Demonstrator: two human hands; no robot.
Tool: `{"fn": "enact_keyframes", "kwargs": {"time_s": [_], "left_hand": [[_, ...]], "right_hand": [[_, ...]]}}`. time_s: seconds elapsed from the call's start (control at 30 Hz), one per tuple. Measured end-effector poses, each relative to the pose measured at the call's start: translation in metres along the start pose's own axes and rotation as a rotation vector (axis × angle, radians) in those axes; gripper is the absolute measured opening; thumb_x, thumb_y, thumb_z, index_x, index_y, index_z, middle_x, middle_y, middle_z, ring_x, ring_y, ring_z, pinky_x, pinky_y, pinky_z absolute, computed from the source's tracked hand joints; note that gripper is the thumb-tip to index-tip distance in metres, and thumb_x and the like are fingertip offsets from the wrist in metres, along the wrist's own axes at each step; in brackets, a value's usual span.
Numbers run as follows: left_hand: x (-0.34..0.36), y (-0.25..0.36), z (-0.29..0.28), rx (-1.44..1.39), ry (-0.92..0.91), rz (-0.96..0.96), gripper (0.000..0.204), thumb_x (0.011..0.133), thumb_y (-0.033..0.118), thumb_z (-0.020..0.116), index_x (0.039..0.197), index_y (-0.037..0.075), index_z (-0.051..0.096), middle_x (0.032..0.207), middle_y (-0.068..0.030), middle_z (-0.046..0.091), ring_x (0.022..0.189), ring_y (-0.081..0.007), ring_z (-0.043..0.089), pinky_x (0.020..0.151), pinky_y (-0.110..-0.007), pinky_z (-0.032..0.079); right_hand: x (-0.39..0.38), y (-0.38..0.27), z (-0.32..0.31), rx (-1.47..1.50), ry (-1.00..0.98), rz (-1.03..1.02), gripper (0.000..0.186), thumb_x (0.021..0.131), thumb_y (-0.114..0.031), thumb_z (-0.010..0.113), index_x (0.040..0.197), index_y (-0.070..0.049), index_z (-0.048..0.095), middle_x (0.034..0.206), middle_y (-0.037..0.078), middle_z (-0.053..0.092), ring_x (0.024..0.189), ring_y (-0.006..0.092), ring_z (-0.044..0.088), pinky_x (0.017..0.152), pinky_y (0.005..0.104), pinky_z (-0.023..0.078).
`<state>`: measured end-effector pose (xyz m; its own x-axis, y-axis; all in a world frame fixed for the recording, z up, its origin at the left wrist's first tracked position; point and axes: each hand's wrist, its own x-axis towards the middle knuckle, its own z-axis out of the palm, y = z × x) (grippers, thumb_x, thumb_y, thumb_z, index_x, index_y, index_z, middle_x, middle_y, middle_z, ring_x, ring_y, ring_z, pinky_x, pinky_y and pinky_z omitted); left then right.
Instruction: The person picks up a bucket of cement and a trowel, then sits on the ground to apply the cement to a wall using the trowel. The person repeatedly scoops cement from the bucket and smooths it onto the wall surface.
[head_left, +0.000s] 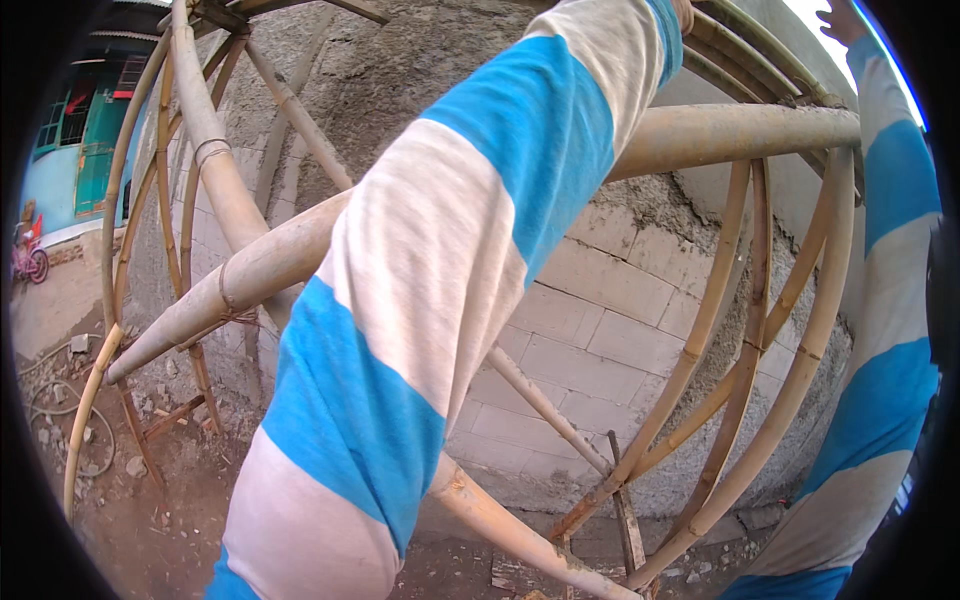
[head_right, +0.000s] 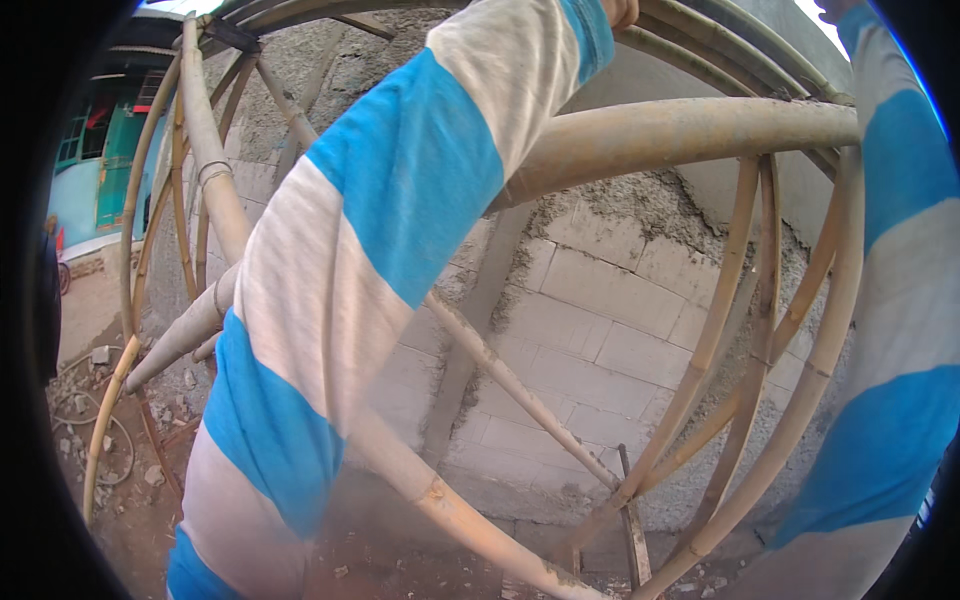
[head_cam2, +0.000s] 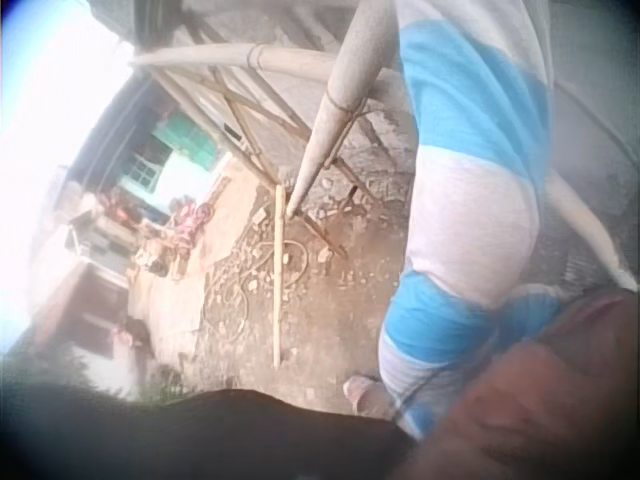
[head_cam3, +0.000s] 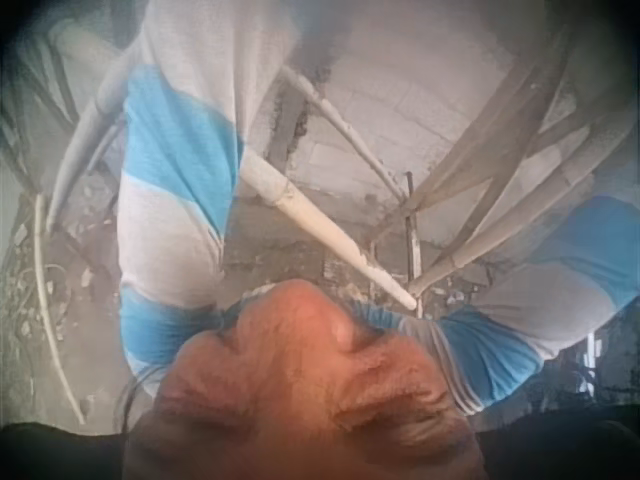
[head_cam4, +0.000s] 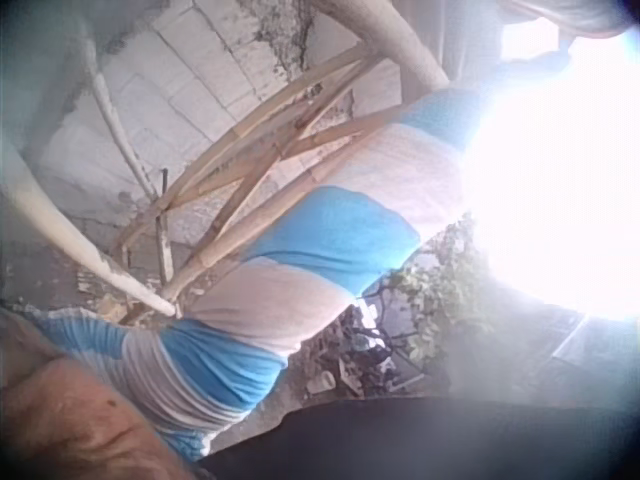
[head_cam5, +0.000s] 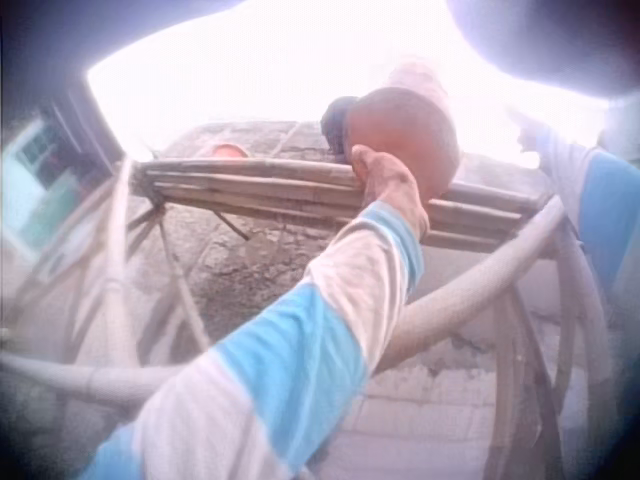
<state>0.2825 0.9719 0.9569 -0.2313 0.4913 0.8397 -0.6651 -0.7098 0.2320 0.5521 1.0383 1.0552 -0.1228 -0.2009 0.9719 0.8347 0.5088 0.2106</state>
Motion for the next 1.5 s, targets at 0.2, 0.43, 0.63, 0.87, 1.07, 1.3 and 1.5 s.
{"fn": "enact_keyframes", "kwargs": {"time_s": [0.2, 0.43, 0.63, 0.87, 1.07, 1.3, 1.5], "left_hand": [[-0.052, 0.003, -0.033, 0.430, 0.091, -0.031, 0.095, 0.093, 0.074, 0.033, 0.148, -0.003, 0.034, 0.151, -0.0235, 0.034, 0.137, -0.0356, 0.034, 0.114, -0.048, 0.026], [-0.161, 0.034, -0.114, 0.964, 0.026, 0.193, 0.088, 0.095, 0.067, 0.048, 0.128, -0.014, 0.054, 0.135, -0.0268, 0.055, 0.128, -0.0341, 0.051, 0.108, -0.038, 0.039], [-0.392, 0.022, -0.185, 1.482, 0.211, 0.575, 0.050, 0.097, 0.039, 0.062, 0.120, -0.005, 0.063, 0.123, -0.0178, 0.062, 0.118, -0.0271, 0.057, 0.103, -0.036, 0.041], [-0.798, -0.015, -0.293, 0.663, 1.338, -1.093, 0.063, 0.096, 0.050, 0.059, 0.126, -0.006, 0.057, 0.122, -0.0242, 0.061, 0.104, -0.0347, 0.064, 0.080, -0.040, 0.056], [-1.072, 0.001, -0.249, -0.191, 1.625, -0.989, 0.095, 0.095, 0.068, 0.044, 0.152, -0.003, 0.021, 0.147, -0.0352, 0.036, 0.127, -0.0473, 0.050, 0.101, -0.056, 0.048], [-1.153, 0.101, -0.225, -0.254, 1.758, -0.701, 0.093, 0.095, 0.073, 0.034, 0.154, 0.002, 0.022, 0.145, -0.0316, 0.040, 0.127, -0.0420, 0.050, 0.101, -0.059, 0.045], [-1.291, 0.168, -0.217, -0.488, 1.883, -0.291, 0.095, 0.091, 0.076, 0.040, 0.155, 0.008, 0.021, 0.136, -0.0293, 0.046, 0.126, -0.0473, 0.049, 0.099, -0.063, 0.046]], "right_hand": [[-0.042, 0.062, -0.051, -0.027, 0.046, -0.043, 0.029, 0.101, -0.026, 0.058, 0.099, 0.002, 0.066, 0.082, 0.003, 0.061, 0.077, 0.0081, 0.058, 0.071, 0.0254, 0.047], [-0.213, 0.073, -0.122, 0.251, -0.168, 0.119, 0.031, 0.103, -0.027, 0.057, 0.102, 0.002, 0.065, 0.085, 0.002, 0.059, 0.084, 0.0088, 0.054, 0.080, 0.0253, 0.044], [-0.409, -0.025, -0.205, 0.603, -0.556, 0.281, 0.023, 0.100, -0.018, 0.058, 0.094, 0.003, 0.063, 0.086, 0.004, 0.059, 0.083, 0.0121, 0.055, 0.076, 0.0261, 0.042], [-0.629, -0.160, -0.221, 1.470, -2.021, 0.682, 0.064, 0.087, -0.034, 0.075, 0.132, 0.007, 0.054, 0.109, 0.022, 0.069, 0.100, 0.0296, 0.069, 0.082, 0.0392, 0.057], [-0.885, -0.300, -0.243, 0.965, -2.165, 0.266, 0.048, 0.088, -0.029, 0.073, 0.119, 0.006, 0.063, 0.097, 0.019, 0.071, 0.089, 0.0236, 0.069, 0.078, 0.0366, 0.055], [-1.019, -0.442, -0.284, 1.127, -2.552, 0.062, 0.038, 0.091, -0.027, 0.071, 0.111, 0.005, 0.067, 0.084, 0.010, 0.070, 0.075, 0.0154, 0.066, 0.067, 0.0306, 0.053], [-1.182, -0.650, -0.313, 1.055, -2.858, 0.267, 0.043, 0.090, -0.028, 0.072, 0.114, 0.007, 0.062, 0.084, 0.010, 0.070, 0.068, 0.0163, 0.064, 0.063, 0.0304, 0.051]]}}
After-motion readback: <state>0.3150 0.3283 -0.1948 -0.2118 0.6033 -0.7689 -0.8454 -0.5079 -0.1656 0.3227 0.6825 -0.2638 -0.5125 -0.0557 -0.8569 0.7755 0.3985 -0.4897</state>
